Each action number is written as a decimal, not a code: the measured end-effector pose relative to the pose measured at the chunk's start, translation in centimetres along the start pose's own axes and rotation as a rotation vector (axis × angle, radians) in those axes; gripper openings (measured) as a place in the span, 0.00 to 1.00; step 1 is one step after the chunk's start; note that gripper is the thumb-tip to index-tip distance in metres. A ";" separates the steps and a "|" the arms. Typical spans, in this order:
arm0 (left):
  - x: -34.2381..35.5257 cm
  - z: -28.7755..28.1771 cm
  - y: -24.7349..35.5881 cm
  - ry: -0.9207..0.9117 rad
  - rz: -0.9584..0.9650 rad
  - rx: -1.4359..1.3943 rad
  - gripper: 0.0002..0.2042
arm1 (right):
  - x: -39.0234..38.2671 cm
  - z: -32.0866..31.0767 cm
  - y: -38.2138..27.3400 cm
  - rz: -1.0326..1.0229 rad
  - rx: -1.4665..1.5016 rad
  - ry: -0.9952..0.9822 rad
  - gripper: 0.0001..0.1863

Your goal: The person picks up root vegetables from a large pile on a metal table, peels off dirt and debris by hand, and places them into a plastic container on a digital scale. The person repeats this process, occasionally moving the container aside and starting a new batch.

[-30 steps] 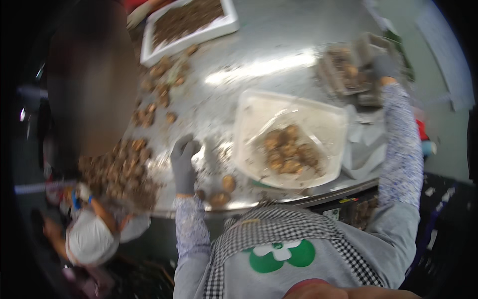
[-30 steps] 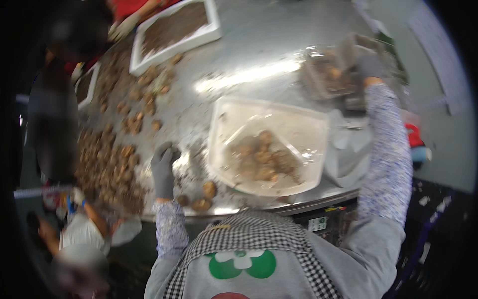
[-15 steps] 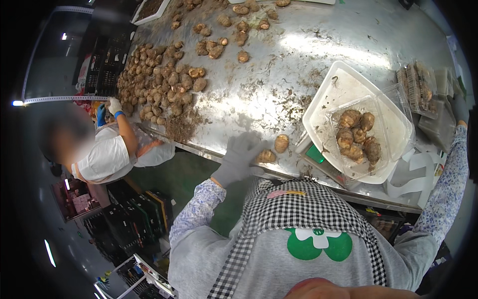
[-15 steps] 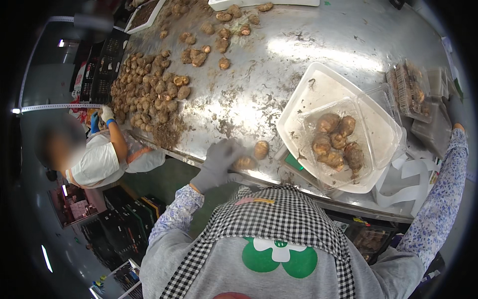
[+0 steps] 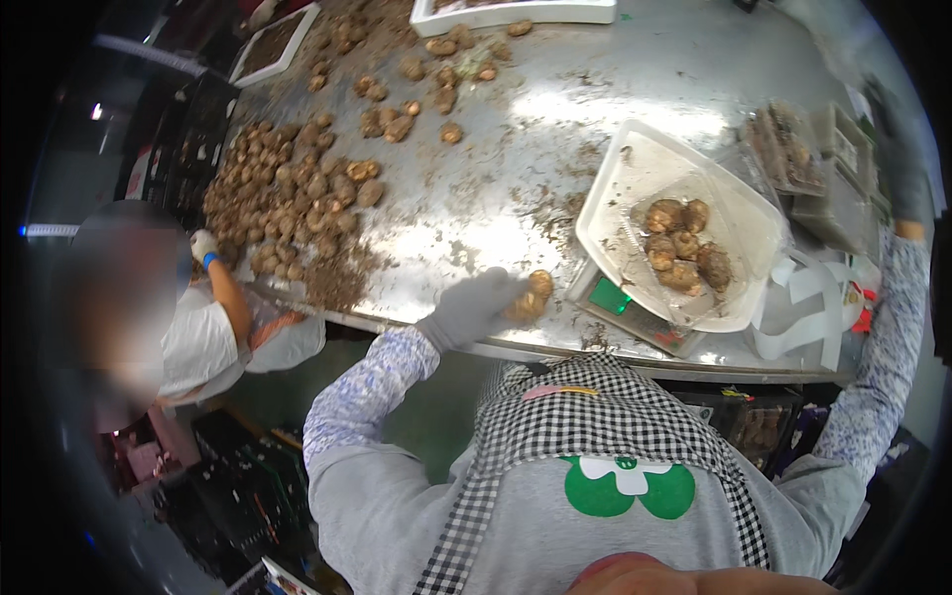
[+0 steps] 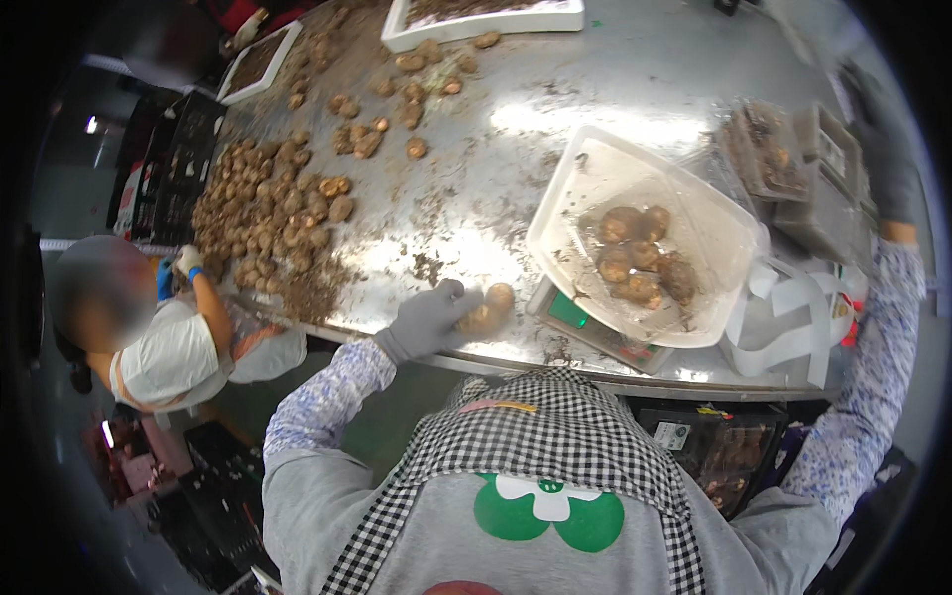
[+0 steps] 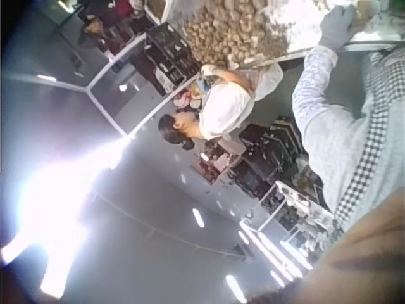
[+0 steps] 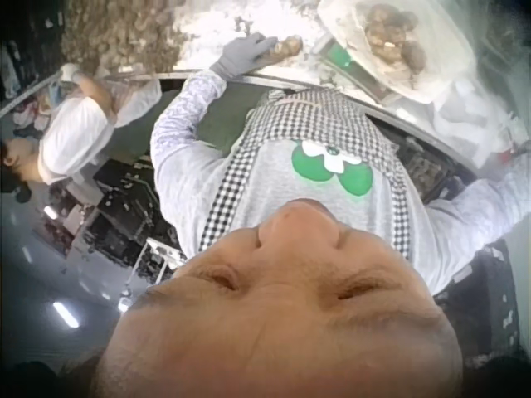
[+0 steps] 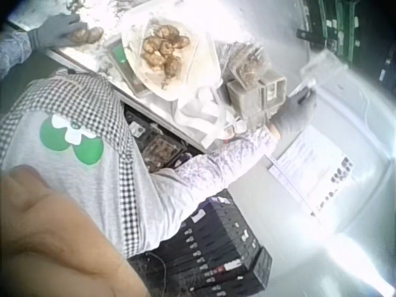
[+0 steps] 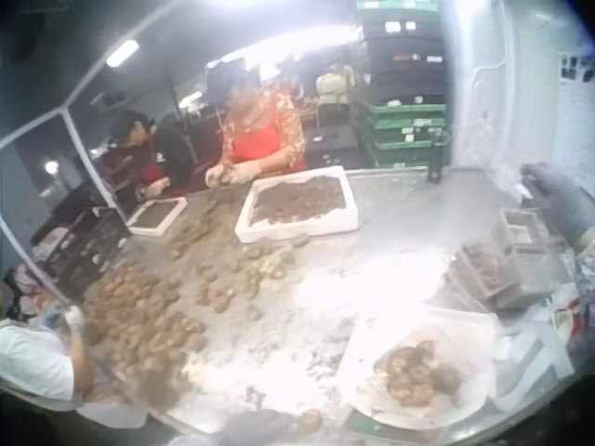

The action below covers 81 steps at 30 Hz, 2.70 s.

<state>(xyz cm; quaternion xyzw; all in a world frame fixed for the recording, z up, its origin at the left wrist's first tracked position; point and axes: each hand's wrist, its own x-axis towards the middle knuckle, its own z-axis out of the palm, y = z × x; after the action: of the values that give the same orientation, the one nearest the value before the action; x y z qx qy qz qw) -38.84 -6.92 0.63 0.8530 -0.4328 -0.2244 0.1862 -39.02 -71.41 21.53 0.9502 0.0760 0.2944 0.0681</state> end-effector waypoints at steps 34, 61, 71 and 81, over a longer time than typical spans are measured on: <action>38.6 -10.9 4.5 0.251 0.249 0.037 0.27 | 1.1 22.4 -10.1 -0.204 -0.046 -0.761 0.15; 38.0 -2.8 -7.5 0.242 0.078 -0.904 0.31 | 11.6 7.4 -24.8 -0.227 0.314 -0.369 0.13; 27.8 -7.2 -8.3 0.337 -0.057 -0.903 0.18 | 14.8 13.0 -33.5 -0.160 0.483 -0.669 0.15; 5.7 -14.9 -23.7 0.385 -0.334 -0.649 0.16 | 21.6 32.7 -40.5 0.166 0.517 -0.661 0.23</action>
<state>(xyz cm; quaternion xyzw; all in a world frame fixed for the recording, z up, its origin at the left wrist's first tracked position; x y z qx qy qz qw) -12.21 3.40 -0.41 0.8350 -0.1526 -0.2128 0.4840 -7.00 -30.54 -0.37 0.9822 0.0444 -0.0504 -0.1754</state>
